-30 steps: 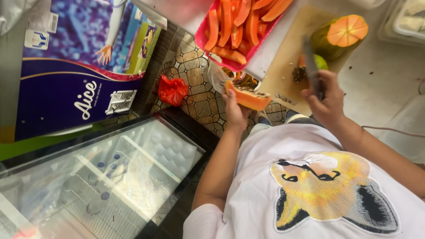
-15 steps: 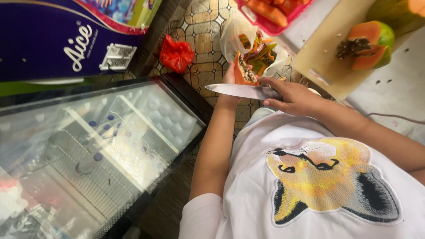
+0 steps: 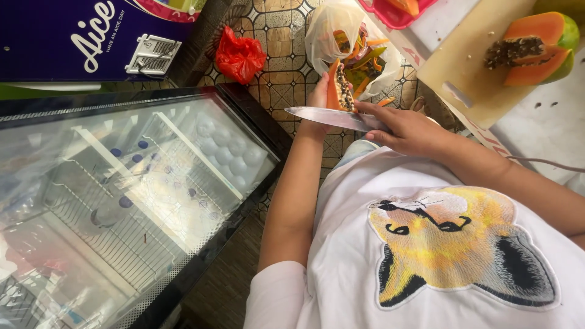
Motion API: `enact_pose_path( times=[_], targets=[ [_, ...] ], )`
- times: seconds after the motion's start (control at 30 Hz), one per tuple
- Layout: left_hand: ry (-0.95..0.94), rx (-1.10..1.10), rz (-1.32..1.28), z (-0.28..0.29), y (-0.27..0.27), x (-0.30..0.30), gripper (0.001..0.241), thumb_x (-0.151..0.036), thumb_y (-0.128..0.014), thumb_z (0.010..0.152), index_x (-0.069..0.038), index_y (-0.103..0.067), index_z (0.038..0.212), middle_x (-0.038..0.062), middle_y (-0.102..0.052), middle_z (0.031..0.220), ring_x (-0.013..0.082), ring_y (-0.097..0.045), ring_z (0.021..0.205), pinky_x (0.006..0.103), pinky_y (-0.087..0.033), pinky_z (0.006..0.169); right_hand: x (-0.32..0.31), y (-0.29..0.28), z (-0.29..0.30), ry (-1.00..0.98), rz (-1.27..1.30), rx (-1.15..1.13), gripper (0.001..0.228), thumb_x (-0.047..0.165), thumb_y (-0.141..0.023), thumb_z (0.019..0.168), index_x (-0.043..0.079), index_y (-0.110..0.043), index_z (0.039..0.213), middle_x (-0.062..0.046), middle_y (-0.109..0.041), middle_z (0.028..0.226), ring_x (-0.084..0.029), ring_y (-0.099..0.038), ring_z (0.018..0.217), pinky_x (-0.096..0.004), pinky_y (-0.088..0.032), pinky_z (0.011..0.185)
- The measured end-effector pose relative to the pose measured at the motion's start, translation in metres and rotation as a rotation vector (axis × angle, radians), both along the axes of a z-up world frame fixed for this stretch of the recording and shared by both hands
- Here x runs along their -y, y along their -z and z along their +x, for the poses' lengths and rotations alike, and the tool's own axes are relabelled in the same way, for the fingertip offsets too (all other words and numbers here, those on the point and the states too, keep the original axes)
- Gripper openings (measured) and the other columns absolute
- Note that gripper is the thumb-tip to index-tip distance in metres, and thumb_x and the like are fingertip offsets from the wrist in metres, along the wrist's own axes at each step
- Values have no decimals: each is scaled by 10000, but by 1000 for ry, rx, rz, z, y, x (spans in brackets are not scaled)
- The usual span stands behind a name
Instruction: Peeling and slicing papayas using a knife on a cutting board
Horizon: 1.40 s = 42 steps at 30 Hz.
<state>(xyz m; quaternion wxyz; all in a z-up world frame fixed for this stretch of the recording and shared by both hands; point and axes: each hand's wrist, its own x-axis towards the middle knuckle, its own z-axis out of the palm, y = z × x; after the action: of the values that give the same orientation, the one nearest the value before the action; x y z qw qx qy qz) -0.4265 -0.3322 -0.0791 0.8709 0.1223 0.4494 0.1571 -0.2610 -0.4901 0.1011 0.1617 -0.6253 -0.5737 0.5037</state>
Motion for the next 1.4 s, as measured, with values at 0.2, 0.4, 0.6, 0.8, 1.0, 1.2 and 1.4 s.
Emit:
enact_pose_path(
  times=[0.2,0.4,0.6,0.8,1.0,1.2,1.4],
  targets=[
    [7,87,36,1,-11,1,526,-554,-560,970,-156,-611,1309,113,-665,884,252,-643,767,407,-517,671,1,2,-3,6,-13,-20,699,516,-428,969,254,-273,1598,-81,-577,1462,-409,-646,1102,-471,-469,870],
    [88,161,28,2,-31,3,535,-545,-523,1006,-235,-559,1441,81,-670,878,194,-646,744,395,-550,622,-5,4,-1,21,-122,34,668,548,-400,961,301,-306,1574,-45,-573,1469,-358,-613,1207,-495,-460,870],
    [145,250,21,2,-48,5,516,-546,-493,1029,-231,-523,1436,85,-658,923,198,-646,732,357,-527,686,-9,8,3,39,-177,28,681,563,-392,960,337,-297,1595,-50,-665,1310,-325,-639,1121,-443,-441,883],
    [162,308,31,4,-56,6,535,-498,-452,1071,-157,-485,1481,101,-667,935,197,-650,799,363,-524,752,-14,18,4,75,-164,36,645,474,-452,981,339,-303,1594,-88,-639,1343,-348,-631,1140,-451,-442,878],
    [233,202,132,4,-57,9,535,-497,-400,1099,-151,-503,1493,162,-671,1020,242,-699,852,370,-634,718,-18,11,9,155,-116,-21,602,518,-445,1020,345,-356,1589,-315,-632,1226,-573,-590,1156,-669,-437,996],
    [285,226,110,5,-58,10,520,-537,-459,1071,-221,-536,1477,120,-667,1048,251,-704,910,482,-664,783,-26,7,9,180,-97,-13,596,508,-450,1027,337,-366,1591,-330,-628,1237,-590,-587,1148,-672,-442,980],
    [277,219,90,5,-71,11,524,-493,-426,1092,-159,-511,1487,124,-665,1076,237,-730,843,456,-682,735,-26,8,7,197,-93,70,578,522,-440,1035,358,-399,1587,-289,-651,1247,-563,-622,1124,-648,-467,956]
  ],
)
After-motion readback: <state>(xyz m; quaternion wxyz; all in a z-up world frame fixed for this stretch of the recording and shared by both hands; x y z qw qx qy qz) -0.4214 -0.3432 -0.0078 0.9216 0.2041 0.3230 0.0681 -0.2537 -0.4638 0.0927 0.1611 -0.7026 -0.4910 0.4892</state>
